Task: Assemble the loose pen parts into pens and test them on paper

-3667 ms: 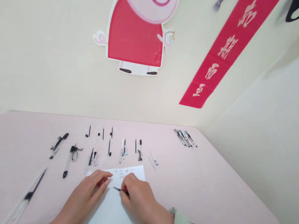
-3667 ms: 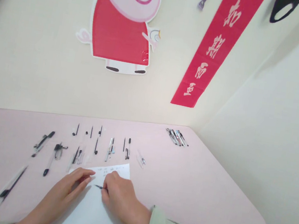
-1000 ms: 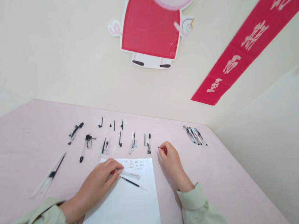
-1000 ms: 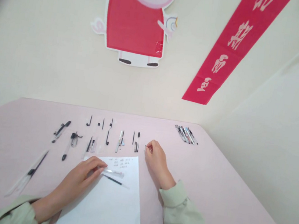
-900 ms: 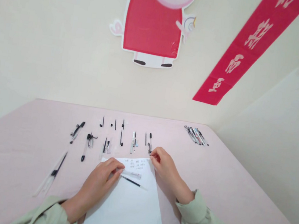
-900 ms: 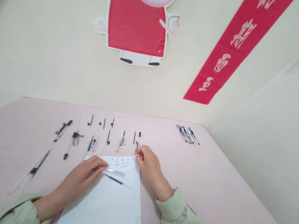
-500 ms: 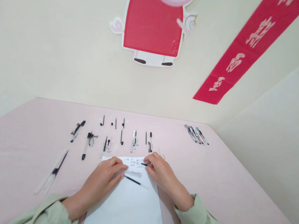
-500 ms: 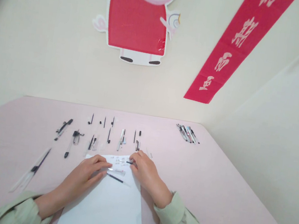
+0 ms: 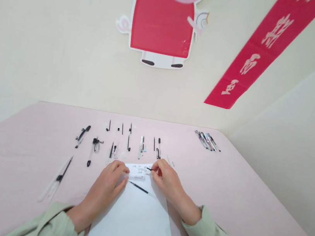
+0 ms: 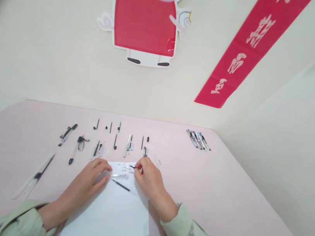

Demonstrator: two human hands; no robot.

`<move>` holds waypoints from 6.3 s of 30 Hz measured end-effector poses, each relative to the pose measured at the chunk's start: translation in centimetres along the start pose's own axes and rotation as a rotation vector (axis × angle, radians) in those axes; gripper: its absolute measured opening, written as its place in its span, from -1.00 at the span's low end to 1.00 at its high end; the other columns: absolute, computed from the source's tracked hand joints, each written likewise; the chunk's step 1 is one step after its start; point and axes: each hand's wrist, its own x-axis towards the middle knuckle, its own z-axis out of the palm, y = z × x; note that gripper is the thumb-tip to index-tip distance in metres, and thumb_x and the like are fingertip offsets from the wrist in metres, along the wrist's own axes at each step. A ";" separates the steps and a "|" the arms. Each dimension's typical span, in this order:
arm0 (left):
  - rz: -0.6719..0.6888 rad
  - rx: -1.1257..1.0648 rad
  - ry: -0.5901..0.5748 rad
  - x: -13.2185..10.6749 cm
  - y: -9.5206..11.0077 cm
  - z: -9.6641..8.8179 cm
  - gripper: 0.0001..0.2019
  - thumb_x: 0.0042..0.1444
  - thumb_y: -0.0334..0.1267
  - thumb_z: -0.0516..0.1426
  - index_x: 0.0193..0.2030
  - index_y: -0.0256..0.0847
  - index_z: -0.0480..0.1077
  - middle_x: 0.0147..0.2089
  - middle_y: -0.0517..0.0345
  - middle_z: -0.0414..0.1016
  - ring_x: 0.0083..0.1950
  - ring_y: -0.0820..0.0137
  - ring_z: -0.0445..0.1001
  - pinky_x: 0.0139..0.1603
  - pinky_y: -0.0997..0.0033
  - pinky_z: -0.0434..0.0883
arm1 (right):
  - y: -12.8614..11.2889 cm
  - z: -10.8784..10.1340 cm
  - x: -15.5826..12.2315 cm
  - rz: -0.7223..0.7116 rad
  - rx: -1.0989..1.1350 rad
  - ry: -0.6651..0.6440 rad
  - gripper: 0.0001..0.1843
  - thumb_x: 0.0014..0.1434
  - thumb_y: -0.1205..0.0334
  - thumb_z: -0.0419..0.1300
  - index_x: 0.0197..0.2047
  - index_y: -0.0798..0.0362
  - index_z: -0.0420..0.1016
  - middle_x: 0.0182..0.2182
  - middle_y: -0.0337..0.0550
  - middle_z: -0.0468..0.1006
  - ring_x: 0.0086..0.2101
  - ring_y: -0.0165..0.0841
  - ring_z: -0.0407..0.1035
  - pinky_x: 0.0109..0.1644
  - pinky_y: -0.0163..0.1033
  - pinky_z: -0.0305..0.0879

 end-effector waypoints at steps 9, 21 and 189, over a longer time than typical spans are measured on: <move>0.011 -0.252 -0.055 -0.5 0.8 -0.2 -0.86 0.26 -0.19 0.04 -0.18 -0.15 0.38 -0.24 0.14 0.48 -0.19 0.33 0.45 -0.13 0.34 0.40 | -3.0 2.5 -0.7 -0.209 0.216 -0.031 -0.93 0.21 0.37 0.12 -0.25 0.01 0.35 -0.34 -0.23 0.39 -0.33 -0.40 0.32 -0.23 -0.30 0.23; -0.091 -0.422 0.078 -0.3 0.7 0.0 -0.96 0.15 -0.32 0.07 -0.33 -0.15 0.27 -0.12 0.06 0.51 -0.04 0.29 0.49 0.02 0.20 0.40 | -0.1 1.5 1.7 -0.035 -0.097 -0.035 -0.86 0.17 0.40 0.15 -0.20 0.01 0.42 -0.23 -0.18 0.41 -0.27 -0.36 0.34 -0.18 -0.28 0.19; -0.147 -0.518 0.156 4.8 -0.5 1.2 -0.90 0.20 -0.26 0.05 -0.16 -0.18 0.31 -0.24 0.12 0.50 -0.21 0.36 0.54 -0.15 0.32 0.47 | -0.6 4.7 6.0 0.272 1.236 -0.022 -0.70 -0.06 0.08 0.40 -0.33 0.08 0.47 -0.45 -0.20 0.59 -0.46 -0.43 0.47 -0.29 -0.27 0.41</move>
